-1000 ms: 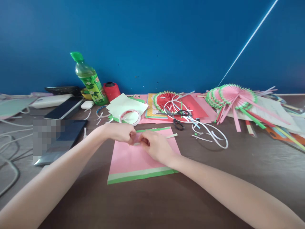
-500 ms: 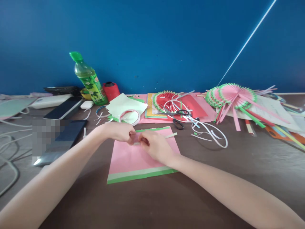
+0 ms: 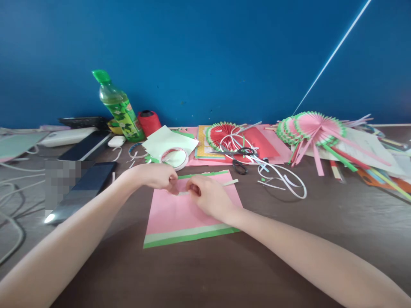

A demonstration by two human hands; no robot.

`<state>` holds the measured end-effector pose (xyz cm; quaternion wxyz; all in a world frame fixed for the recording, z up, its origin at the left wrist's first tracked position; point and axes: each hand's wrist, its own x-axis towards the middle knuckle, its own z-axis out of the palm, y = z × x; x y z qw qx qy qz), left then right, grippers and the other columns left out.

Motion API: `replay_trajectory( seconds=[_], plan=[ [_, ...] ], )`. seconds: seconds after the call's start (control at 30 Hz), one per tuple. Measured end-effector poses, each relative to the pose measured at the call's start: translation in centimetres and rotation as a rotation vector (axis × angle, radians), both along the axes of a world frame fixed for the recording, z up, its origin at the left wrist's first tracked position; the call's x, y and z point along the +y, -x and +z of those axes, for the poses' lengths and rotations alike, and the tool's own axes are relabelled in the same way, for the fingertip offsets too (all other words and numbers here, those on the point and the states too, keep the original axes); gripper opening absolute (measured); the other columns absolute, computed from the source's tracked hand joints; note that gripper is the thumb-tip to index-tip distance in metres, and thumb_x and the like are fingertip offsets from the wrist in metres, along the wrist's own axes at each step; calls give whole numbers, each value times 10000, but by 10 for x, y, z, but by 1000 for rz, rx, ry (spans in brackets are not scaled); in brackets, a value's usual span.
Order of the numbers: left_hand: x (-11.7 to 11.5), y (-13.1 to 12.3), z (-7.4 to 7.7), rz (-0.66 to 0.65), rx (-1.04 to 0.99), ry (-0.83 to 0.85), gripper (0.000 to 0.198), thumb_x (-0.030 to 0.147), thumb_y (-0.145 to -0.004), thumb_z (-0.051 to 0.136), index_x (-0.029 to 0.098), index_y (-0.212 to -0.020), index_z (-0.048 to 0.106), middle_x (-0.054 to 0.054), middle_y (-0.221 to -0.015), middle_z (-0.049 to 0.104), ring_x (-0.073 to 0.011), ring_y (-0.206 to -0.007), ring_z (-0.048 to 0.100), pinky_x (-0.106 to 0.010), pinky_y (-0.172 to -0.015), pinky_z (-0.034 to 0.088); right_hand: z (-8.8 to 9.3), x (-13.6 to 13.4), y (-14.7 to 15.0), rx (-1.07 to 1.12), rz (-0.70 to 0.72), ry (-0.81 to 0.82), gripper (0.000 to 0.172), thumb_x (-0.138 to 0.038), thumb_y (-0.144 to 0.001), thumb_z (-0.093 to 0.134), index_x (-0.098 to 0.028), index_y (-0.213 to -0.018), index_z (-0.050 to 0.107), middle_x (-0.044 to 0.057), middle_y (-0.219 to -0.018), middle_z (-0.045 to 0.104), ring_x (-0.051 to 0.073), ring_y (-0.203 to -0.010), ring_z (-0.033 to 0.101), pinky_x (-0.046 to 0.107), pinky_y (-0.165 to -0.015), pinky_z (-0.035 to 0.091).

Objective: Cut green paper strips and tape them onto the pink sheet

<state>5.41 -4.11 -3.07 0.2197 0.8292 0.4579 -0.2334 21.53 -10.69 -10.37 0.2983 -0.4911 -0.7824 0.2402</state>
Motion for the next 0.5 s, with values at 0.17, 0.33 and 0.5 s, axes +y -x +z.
replay_trajectory(
  seconds=[0.17, 0.33, 0.5],
  plan=[
    [-1, 0, 1, 22, -8, 0, 288, 467, -606, 570, 184, -559, 539, 5, -532, 509, -128, -491, 421, -255, -501, 275, 0, -1, 0, -21, -30, 23, 180, -65, -700, 454, -189, -782, 556, -9, -663, 549, 117, -594, 478, 234, -542, 347],
    [-1, 0, 0, 10, -9, -6, 288, 451, -612, 564, 181, -533, 506, 10, -514, 486, -112, -456, 387, -253, -482, 261, -2, -1, -1, -28, -32, -21, 215, -29, -684, 427, -184, -780, 542, -11, -647, 524, 118, -603, 467, 235, -549, 344],
    [1, 2, -2, -8, -21, -11, 294, 466, -612, 560, 179, -554, 530, -1, -549, 539, -111, -468, 416, -241, -473, 262, -2, 1, -3, -19, -36, -26, 205, -32, -701, 427, -184, -790, 533, -16, -643, 503, 118, -605, 467, 240, -552, 354]
  ],
)
